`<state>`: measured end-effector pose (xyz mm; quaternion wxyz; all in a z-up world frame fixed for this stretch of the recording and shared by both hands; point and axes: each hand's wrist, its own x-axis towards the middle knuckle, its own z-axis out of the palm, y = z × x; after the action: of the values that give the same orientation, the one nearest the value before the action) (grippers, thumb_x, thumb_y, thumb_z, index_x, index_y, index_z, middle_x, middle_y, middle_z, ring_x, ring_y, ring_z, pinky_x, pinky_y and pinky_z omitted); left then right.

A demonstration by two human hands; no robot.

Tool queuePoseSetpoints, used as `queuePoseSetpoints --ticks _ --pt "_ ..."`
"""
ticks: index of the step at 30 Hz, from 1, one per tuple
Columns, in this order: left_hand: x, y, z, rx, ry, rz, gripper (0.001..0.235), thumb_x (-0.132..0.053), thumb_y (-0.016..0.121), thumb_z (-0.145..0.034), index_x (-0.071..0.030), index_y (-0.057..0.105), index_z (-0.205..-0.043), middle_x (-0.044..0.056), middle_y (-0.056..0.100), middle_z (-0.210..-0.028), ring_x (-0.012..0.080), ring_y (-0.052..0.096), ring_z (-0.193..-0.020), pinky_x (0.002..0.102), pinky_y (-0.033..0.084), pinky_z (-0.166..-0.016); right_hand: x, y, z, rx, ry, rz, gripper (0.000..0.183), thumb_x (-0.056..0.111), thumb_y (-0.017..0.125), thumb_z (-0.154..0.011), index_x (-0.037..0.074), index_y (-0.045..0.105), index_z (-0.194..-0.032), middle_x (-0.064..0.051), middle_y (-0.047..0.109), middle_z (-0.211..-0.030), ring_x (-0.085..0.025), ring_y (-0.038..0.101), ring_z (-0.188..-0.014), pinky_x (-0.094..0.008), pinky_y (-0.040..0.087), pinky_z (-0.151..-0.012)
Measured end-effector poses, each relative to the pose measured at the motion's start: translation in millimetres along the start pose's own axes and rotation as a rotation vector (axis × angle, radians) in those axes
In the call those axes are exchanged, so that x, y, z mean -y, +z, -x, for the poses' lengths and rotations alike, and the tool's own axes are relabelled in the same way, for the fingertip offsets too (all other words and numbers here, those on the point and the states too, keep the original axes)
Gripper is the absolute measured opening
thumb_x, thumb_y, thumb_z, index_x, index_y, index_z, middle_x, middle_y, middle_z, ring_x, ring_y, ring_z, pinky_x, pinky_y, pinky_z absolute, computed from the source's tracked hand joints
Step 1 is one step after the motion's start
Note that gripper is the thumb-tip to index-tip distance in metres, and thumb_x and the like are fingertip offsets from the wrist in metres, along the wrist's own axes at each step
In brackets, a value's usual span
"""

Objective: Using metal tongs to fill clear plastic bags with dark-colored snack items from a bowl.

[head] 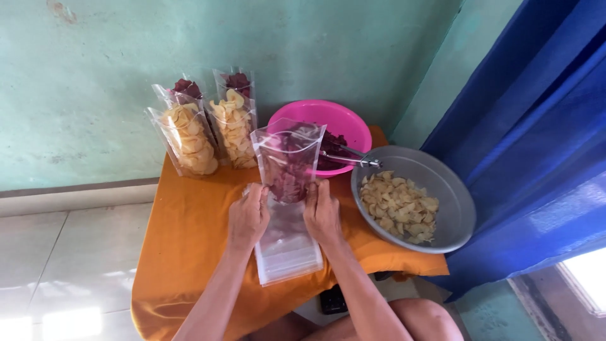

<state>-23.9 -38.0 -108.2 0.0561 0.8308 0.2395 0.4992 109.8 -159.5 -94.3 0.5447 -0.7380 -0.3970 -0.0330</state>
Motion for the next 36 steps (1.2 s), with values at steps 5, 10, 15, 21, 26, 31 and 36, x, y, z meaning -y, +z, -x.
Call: queuePoseSetpoints --ticks 5,10,15,21,26,31,36 --pt "-11.2 -13.7 -6.3 0.084 -0.101 0.141 0.021 -0.028 0.044 -0.109 -0.018 0.053 -0.093 0.016 0.059 -0.061 0.0418 0.066 -0.060 0.048 0.053 -0.053 6.9 -6.8 1.2 0.039 0.011 -0.048 0.013 0.023 0.045 -0.103 0.016 0.056 -0.101 -0.024 0.066 -0.067 -0.045 0.069 -0.065 -0.054 0.053 -0.060" --pt "-12.8 -20.7 -9.3 0.175 -0.186 0.231 0.021 -0.033 0.045 -0.108 -0.021 0.057 -0.096 0.017 0.062 -0.064 0.0443 0.067 -0.064 0.053 0.053 -0.054 16.4 -9.5 -0.8 0.059 0.026 -0.088 0.016 0.024 0.045 -0.103 0.017 0.058 -0.097 -0.017 0.063 -0.057 -0.036 0.065 -0.055 -0.047 0.054 -0.057" --pt "-23.6 -33.7 -14.5 0.163 -0.319 0.427 0.017 -0.032 0.049 -0.106 -0.018 0.057 -0.109 0.021 0.059 -0.069 0.0491 0.064 -0.065 0.053 0.052 -0.056 22.5 -10.2 -1.3 0.052 -0.040 -0.109 0.015 0.017 0.045 -0.103 0.014 0.057 -0.097 -0.016 0.060 -0.055 -0.033 0.060 -0.053 -0.045 0.051 -0.057" --pt "-14.2 -25.4 -10.2 0.076 -0.299 0.371 0.014 -0.023 0.049 -0.106 -0.013 0.056 -0.100 0.022 0.060 -0.070 0.0484 0.065 -0.069 0.053 0.053 -0.057 -1.3 -4.2 -4.3 0.064 -0.129 -0.081 0.018 0.014 0.050 -0.102 0.012 0.061 -0.088 -0.015 0.059 -0.055 -0.032 0.060 -0.052 -0.040 0.053 -0.056" --pt "-9.5 -21.7 -7.4 0.062 -0.273 0.394 0.017 -0.021 0.046 -0.108 -0.012 0.055 -0.096 0.022 0.060 -0.072 0.0472 0.065 -0.068 0.050 0.053 -0.058 4.1 -5.5 -7.5 0.052 -0.188 -0.073 0.017 0.014 0.053 -0.100 0.010 0.064 -0.087 -0.017 0.058 -0.061 -0.033 0.061 -0.056 -0.041 0.052 -0.056" --pt "-13.5 -25.3 -13.3 0.057 -0.243 0.405 0.018 -0.021 0.047 -0.108 -0.013 0.056 -0.095 0.020 0.056 -0.068 0.0445 0.063 -0.063 0.047 0.052 -0.058 6.7 -7.2 -6.3 0.013 -0.236 -0.091 0.011 0.010 0.057 -0.096 0.008 0.065 -0.091 -0.018 0.058 -0.066 -0.035 0.062 -0.060 -0.041 0.052 -0.056" --pt "-12.8 -26.3 -14.4 0.028 -0.267 0.400 0.015 -0.025 0.051 -0.107 -0.013 0.059 -0.103 0.017 0.055 -0.069 0.0417 0.061 -0.062 0.047 0.052 -0.058 -2.8 -3.4 -5.9 0.015 -0.243 -0.091 0.010 0.011 0.059 -0.097 0.009 0.067 -0.092 -0.015 0.058 -0.069 -0.033 0.062 -0.062 -0.040 0.052 -0.055"
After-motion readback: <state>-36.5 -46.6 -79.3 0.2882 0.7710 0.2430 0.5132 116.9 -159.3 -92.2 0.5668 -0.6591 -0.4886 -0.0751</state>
